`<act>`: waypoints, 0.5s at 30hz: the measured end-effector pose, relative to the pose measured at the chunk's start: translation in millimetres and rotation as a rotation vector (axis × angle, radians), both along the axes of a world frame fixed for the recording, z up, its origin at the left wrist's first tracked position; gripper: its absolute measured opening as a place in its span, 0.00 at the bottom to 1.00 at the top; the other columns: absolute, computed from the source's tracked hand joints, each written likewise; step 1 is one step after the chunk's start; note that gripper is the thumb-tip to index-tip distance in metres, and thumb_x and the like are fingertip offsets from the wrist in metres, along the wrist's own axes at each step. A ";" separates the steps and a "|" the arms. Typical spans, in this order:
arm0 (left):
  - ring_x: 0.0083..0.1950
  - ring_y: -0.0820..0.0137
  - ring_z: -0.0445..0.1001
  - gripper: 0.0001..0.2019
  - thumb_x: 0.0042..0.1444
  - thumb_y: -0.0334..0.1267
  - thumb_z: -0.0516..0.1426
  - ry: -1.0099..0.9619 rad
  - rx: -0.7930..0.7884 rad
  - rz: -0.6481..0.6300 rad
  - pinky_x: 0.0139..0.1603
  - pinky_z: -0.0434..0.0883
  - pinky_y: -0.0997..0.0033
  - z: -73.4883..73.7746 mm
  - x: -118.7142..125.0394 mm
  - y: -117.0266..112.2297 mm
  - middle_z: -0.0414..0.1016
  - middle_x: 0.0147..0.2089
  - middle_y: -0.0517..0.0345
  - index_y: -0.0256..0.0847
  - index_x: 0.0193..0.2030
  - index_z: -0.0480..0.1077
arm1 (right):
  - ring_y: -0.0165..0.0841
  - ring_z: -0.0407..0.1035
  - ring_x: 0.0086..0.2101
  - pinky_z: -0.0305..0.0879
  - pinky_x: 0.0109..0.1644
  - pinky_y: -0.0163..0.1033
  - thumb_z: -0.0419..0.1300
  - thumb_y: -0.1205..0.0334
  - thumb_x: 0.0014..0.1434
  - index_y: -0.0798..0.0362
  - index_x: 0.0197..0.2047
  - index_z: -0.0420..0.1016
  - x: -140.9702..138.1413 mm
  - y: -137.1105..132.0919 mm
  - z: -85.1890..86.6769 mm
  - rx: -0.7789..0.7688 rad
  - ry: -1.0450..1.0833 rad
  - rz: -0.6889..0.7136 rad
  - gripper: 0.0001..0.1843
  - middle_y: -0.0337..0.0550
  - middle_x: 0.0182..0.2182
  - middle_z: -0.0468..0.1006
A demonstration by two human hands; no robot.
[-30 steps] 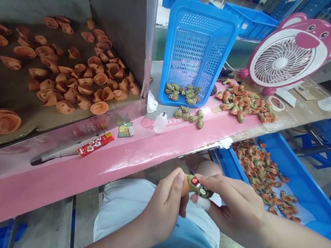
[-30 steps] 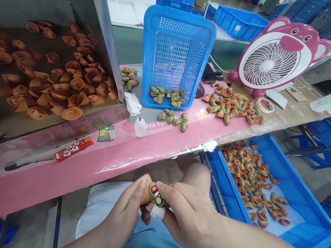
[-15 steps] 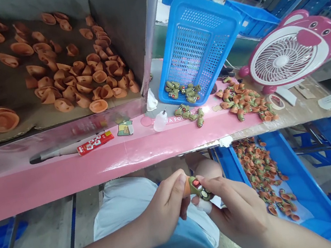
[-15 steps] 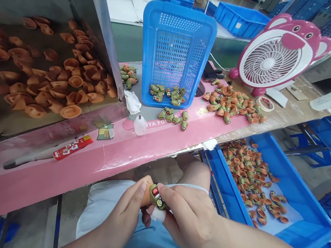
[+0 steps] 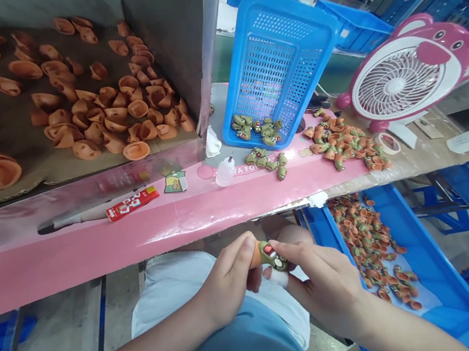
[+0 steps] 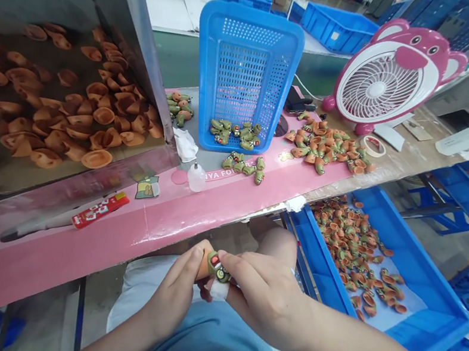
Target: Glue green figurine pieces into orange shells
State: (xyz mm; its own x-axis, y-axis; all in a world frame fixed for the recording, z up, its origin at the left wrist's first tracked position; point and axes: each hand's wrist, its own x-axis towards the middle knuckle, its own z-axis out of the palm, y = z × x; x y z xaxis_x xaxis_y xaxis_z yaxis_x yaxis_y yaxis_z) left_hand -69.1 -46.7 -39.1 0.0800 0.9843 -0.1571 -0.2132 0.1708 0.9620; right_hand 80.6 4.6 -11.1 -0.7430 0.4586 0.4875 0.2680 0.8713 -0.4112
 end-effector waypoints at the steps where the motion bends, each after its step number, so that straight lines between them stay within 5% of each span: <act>1: 0.24 0.73 0.59 0.20 0.60 0.49 0.36 -0.031 0.022 0.006 0.27 0.60 0.72 -1.4 -1.1 0.8 0.60 0.22 0.62 0.39 0.28 0.58 | 0.31 0.66 0.26 0.63 0.30 0.33 0.54 0.66 0.62 0.59 0.47 0.64 -0.5 0.6 -0.1 -0.016 0.003 -0.009 0.10 0.43 0.30 0.71; 7: 0.42 0.66 0.63 0.19 0.59 0.50 0.38 0.048 0.308 0.241 0.41 0.63 0.66 -21.8 -6.8 -5.0 0.61 0.47 0.51 0.41 0.44 0.61 | 0.26 0.65 0.22 0.60 0.24 0.28 0.58 0.61 0.59 0.55 0.39 0.69 -0.3 3.4 -0.8 -0.367 0.095 -0.081 0.07 0.37 0.26 0.71; 11: 0.48 0.65 0.61 0.09 0.58 0.39 0.47 0.208 0.492 0.253 0.44 0.62 0.67 -26.0 -7.1 -11.6 0.62 0.47 0.52 0.43 0.43 0.63 | 0.26 0.62 0.19 0.56 0.21 0.29 0.58 0.59 0.57 0.54 0.33 0.69 1.5 6.6 -6.9 -0.614 0.149 -0.146 0.06 0.34 0.20 0.69; 15: 0.42 0.69 0.64 0.06 0.57 0.35 0.48 0.196 0.381 0.205 0.42 0.63 0.70 -16.5 -6.0 -11.5 0.64 0.42 0.55 0.42 0.37 0.65 | 0.27 0.59 0.17 0.52 0.19 0.30 0.54 0.56 0.60 0.55 0.25 0.65 2.1 9.7 -9.5 -0.742 0.111 -0.144 0.15 0.35 0.17 0.66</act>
